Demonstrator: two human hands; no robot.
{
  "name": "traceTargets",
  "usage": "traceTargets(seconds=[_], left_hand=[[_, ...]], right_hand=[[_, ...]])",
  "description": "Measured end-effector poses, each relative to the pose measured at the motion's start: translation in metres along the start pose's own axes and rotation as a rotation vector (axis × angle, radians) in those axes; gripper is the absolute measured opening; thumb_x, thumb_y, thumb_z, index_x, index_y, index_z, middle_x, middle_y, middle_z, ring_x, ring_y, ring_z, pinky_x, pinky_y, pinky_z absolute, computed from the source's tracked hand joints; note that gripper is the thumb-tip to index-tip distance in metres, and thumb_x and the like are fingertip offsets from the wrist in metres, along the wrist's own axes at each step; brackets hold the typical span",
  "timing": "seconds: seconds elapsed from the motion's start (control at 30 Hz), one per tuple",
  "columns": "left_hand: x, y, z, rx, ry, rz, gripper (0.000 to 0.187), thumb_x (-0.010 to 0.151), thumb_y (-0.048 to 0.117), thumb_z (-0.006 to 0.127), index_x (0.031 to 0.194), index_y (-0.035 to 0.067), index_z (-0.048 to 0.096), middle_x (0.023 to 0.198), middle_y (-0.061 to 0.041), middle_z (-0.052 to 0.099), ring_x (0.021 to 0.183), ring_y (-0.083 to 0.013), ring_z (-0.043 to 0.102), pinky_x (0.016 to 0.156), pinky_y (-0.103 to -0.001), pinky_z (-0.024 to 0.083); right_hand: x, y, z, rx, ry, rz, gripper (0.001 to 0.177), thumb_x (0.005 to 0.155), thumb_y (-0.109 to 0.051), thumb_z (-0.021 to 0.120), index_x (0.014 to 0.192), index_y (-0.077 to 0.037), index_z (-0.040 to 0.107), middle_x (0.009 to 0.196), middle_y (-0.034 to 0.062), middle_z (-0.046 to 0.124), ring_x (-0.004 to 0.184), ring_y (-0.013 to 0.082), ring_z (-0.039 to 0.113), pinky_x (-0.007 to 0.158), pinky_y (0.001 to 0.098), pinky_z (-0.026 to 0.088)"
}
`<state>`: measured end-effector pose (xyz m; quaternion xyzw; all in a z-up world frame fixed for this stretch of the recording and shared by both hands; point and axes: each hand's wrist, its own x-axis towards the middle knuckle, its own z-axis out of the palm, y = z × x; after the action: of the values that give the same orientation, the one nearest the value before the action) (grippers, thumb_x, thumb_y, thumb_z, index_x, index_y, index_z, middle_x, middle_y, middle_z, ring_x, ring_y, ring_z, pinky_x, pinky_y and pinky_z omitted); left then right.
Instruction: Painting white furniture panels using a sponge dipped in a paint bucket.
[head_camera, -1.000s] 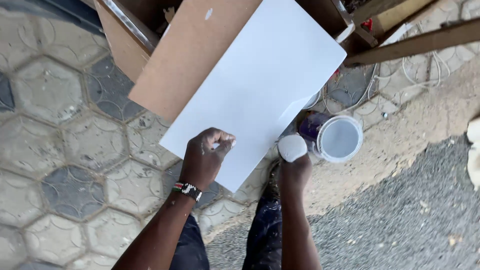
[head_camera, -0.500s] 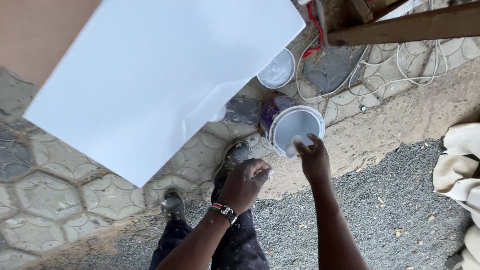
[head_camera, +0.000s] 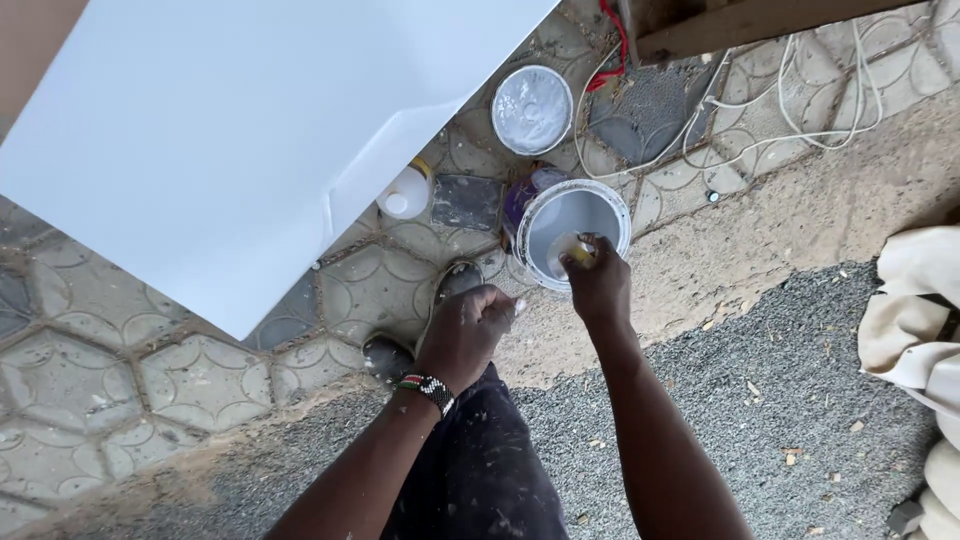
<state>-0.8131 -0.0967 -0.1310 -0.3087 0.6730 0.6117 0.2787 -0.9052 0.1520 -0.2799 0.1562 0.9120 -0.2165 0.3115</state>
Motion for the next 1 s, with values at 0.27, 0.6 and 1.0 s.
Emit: traceTargets(seconds=[0.27, 0.6, 1.0], left_hand=[[0.031, -0.058, 0.038, -0.077, -0.049, -0.220, 0.050, 0.114, 0.038, 0.072, 0.155, 0.011, 0.080, 0.157, -0.027, 0.077, 0.152, -0.0527, 0.068, 0.125, -0.063, 0.059], [0.091, -0.079, 0.079, -0.305, 0.105, -0.218, 0.065, 0.109, 0.032, 0.073, 0.169, 0.008, 0.067, 0.166, -0.031, 0.070, 0.159, -0.0564, 0.061, 0.128, -0.061, 0.057], [0.108, -0.103, 0.108, -0.617, 0.166, -0.269, 0.067, 0.111, 0.029, 0.067, 0.176, 0.014, 0.063, 0.176, -0.030, 0.063, 0.169, -0.0472, 0.054, 0.141, -0.059, 0.045]], right_hand=[[0.073, -0.005, 0.038, -0.229, -0.072, -0.037, 0.044, 0.105, -0.035, 0.080, 0.147, -0.023, 0.087, 0.121, 0.0163, 0.092, 0.120, 0.0435, 0.086, 0.106, 0.0608, 0.067], [0.164, 0.038, 0.096, -0.417, -0.083, -0.148, 0.032, 0.103, -0.023, 0.080, 0.124, -0.003, 0.093, 0.097, 0.0246, 0.089, 0.100, 0.0506, 0.088, 0.084, 0.0584, 0.074], [0.191, 0.076, 0.067, -0.148, -0.316, 0.152, 0.026, 0.100, -0.017, 0.063, 0.115, -0.004, 0.080, 0.091, 0.0154, 0.075, 0.079, 0.0333, 0.074, 0.061, 0.0474, 0.055]])
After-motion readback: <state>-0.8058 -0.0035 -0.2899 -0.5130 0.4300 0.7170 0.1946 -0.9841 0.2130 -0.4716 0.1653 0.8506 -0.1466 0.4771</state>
